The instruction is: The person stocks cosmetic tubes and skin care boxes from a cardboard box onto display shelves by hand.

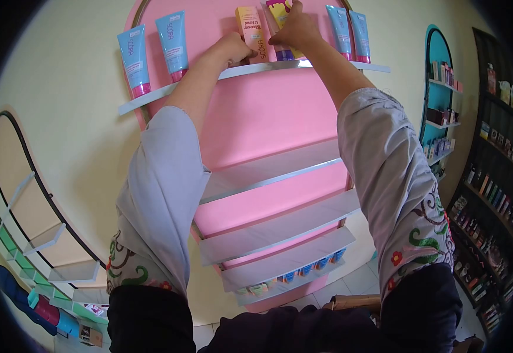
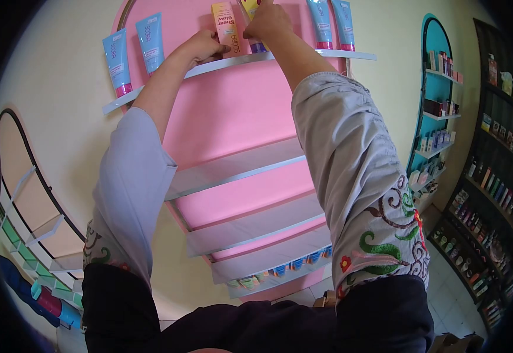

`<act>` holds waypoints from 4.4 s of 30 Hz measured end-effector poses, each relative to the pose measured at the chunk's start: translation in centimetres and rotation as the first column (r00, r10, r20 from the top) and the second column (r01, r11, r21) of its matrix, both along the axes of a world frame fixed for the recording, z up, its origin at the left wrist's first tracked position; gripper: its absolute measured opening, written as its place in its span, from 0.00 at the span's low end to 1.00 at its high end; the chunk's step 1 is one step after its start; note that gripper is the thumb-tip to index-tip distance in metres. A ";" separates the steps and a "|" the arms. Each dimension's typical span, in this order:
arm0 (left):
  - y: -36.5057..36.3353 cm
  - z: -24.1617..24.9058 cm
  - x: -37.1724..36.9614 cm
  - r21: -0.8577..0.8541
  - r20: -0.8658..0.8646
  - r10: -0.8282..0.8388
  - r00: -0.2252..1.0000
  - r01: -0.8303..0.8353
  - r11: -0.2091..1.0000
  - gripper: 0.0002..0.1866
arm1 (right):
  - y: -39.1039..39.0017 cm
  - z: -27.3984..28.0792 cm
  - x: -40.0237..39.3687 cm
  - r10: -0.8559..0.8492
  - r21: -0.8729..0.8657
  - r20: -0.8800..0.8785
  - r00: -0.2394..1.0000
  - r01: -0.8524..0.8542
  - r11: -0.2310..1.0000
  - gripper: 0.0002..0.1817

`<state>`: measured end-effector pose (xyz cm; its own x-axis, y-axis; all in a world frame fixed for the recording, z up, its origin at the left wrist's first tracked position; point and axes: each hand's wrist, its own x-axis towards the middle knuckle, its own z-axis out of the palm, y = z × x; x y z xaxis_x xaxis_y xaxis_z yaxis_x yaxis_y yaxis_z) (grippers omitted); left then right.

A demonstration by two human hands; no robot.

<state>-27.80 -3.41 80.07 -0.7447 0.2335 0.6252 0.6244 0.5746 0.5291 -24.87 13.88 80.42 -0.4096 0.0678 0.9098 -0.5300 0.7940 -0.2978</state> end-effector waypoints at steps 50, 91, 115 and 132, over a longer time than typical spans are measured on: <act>-0.6 -0.4 5.8 -0.035 0.098 0.069 0.993 -0.066 0.997 0.19 | 7.6 -2.1 0.3 -0.199 0.258 0.183 0.963 0.148 0.955 0.34; 1.2 -4.7 12.2 -0.327 -0.622 0.125 0.773 -0.402 0.855 0.19 | 19.9 -18.3 17.4 0.243 -0.364 -0.090 0.966 -0.259 0.895 0.16; 20.1 -73.1 35.0 -0.353 0.850 -0.170 0.499 0.778 0.519 0.17 | 34.9 -90.9 30.8 -0.047 0.031 0.995 0.086 0.174 0.984 0.31; 17.5 -75.4 38.4 -0.472 0.856 0.069 0.512 0.723 0.504 0.21 | 24.0 -88.9 28.7 -0.193 0.192 0.981 0.002 -0.088 0.977 0.46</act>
<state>10.57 14.13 4.68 -0.5027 0.6043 -0.6181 0.4889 0.7884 0.3733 3.83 37.89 -8.51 -0.9129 0.0667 -0.4026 0.2261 0.9040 -0.3629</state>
